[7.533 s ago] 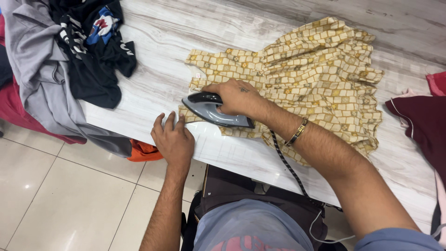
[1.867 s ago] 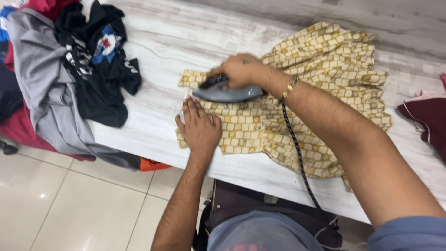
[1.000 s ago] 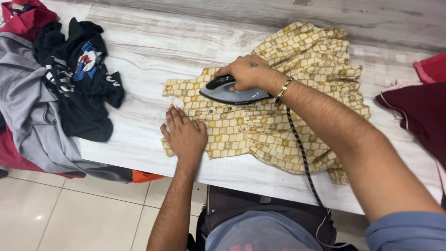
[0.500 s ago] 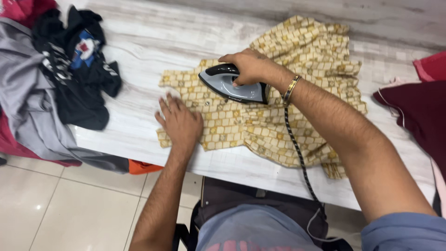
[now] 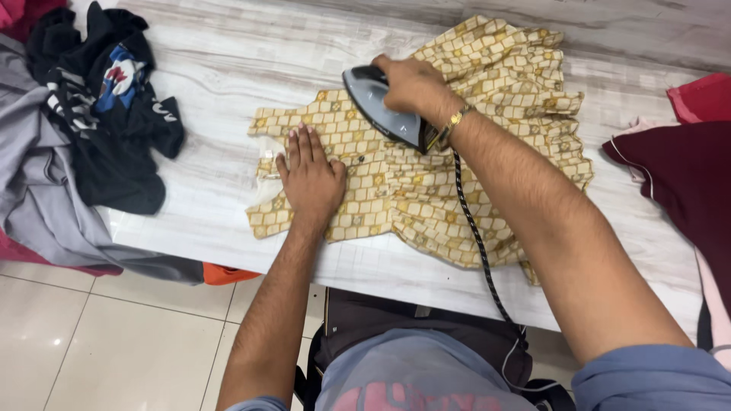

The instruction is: The person irons a patterned dress on a table, smoothing the fabric with an iron. They then switch to a black t-shirt, ironing both the back and front sides.

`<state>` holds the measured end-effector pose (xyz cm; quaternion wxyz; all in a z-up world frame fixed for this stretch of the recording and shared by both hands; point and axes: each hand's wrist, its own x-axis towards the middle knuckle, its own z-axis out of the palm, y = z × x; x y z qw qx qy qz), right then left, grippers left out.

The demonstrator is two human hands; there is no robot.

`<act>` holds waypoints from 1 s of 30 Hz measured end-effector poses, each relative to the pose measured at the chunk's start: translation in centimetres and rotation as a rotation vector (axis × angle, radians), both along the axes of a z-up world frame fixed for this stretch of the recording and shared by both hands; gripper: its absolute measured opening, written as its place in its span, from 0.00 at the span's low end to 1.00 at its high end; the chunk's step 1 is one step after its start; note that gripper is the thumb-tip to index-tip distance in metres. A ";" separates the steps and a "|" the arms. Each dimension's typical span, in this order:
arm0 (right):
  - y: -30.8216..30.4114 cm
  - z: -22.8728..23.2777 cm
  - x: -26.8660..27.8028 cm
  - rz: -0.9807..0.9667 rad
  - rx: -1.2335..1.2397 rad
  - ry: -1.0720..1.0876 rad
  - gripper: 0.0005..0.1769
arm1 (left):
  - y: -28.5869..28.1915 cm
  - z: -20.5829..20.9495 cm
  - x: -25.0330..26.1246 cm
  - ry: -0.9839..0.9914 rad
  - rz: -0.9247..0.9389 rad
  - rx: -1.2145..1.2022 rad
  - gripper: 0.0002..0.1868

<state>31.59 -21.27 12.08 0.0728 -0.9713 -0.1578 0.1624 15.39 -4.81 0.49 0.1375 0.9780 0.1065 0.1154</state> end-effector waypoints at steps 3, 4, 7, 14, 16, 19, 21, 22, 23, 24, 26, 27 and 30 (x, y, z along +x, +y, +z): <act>-1.4 0.7 0.0 -0.008 0.115 0.025 0.39 | 0.2 -0.2 -0.4 -0.015 -0.015 0.016 0.39; -2.2 1.2 -0.7 -0.045 0.192 0.083 0.36 | 0.5 -0.2 -0.6 -0.011 -0.026 0.025 0.40; -3.6 3.9 -3.6 -0.189 0.557 0.350 0.36 | 1.1 -0.1 -0.4 -0.013 -0.033 0.029 0.40; -6.3 3.0 -14.3 -0.188 0.744 0.547 0.44 | 1.1 0.0 -0.9 -0.031 -0.051 0.017 0.40; -6.1 2.0 -16.9 -0.200 0.725 0.437 0.45 | 0.8 -0.4 -1.1 -0.041 -0.051 0.022 0.39; -5.9 1.9 -17.9 -0.172 0.574 0.229 0.41 | 1.2 -0.4 -1.1 -0.055 -0.042 0.033 0.39; -6.6 2.2 -18.1 -0.256 0.482 0.277 0.42 | 1.0 -0.2 -1.0 -0.020 -0.040 0.047 0.39; -7.2 2.4 -18.1 -0.305 0.481 0.296 0.42 | 0.9 -0.1 -0.9 -0.018 -0.038 0.039 0.39; -7.9 2.4 -18.1 -0.354 0.480 0.314 0.42 | 0.9 0.0 -1.0 -0.015 -0.035 0.032 0.39; -8.8 2.3 -18.1 -0.405 0.478 0.335 0.42 | 0.8 0.0 -1.0 -0.010 -0.034 0.022 0.39; -11.1 2.1 -17.9 -0.436 0.586 0.270 0.42 | 0.8 0.0 -1.0 -0.037 -0.044 0.005 0.39; -12.3 1.9 -17.9 -0.448 0.638 0.239 0.41 | 0.8 0.0 -1.1 -0.048 -0.047 -0.005 0.39; -15.8 1.5 -17.9 -0.690 0.595 0.269 0.42 | 0.9 0.0 -0.9 -0.018 -0.048 0.012 0.40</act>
